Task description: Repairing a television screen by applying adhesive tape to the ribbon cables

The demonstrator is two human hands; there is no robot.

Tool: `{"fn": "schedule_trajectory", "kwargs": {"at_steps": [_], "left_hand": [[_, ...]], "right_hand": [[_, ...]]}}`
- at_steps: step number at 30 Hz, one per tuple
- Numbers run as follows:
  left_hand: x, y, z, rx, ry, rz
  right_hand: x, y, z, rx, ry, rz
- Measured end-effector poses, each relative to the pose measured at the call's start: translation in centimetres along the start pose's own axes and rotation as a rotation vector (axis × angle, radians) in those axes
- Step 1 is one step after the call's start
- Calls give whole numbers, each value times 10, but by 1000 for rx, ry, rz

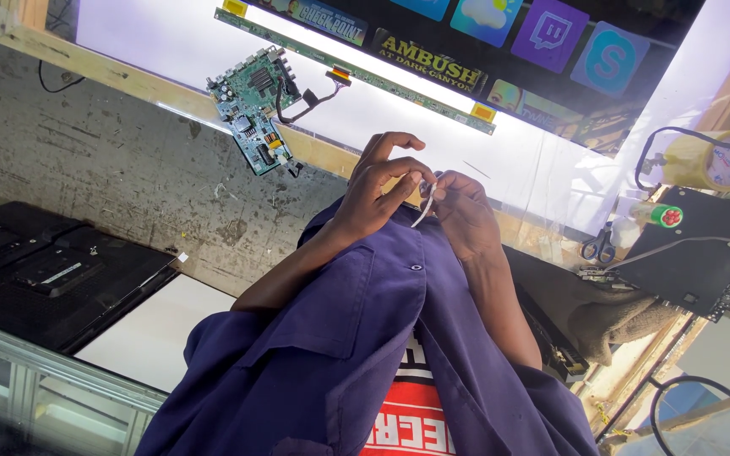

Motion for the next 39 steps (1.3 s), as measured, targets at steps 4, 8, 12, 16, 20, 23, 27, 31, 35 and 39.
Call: {"fn": "schedule_trajectory", "kwargs": {"at_steps": [4, 8, 12, 16, 20, 23, 27, 31, 35, 39], "left_hand": [[0, -3, 12, -91, 94, -30], [2, -4, 13, 27, 113, -39], [6, -12, -4, 153, 25, 2], [7, -16, -7, 125, 15, 33], [6, -10, -8, 143, -1, 23], [6, -12, -10, 117, 0, 26], [5, -12, -8, 124, 1, 28], [2, -9, -5, 20, -21, 0], [1, -6, -6, -5, -50, -10], [-2, 1, -12, -48, -107, -31]], "right_hand": [[2, -10, -7, 28, -13, -17], [6, -16, -7, -27, 71, 15], [6, -18, -2, -64, 151, 17], [8, -14, 8, -82, 192, 23], [10, -14, 12, -78, 212, 32], [12, -14, 12, -96, 229, 30], [14, -24, 9, 67, 271, 109], [21, -62, 11, 629, 406, 375], [33, -100, 6, 872, 508, 536], [40, -112, -41, 1253, 139, 859]]}}
Point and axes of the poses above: each hand's wrist, its own x-axis away from the middle knuckle, its own z-axis out of the back of the hand, y = z × x, the point moved 8 cm from there along -x, towards the middle knuckle, and after that the axes turned 6 degrees about x, right-handed, at the moved point
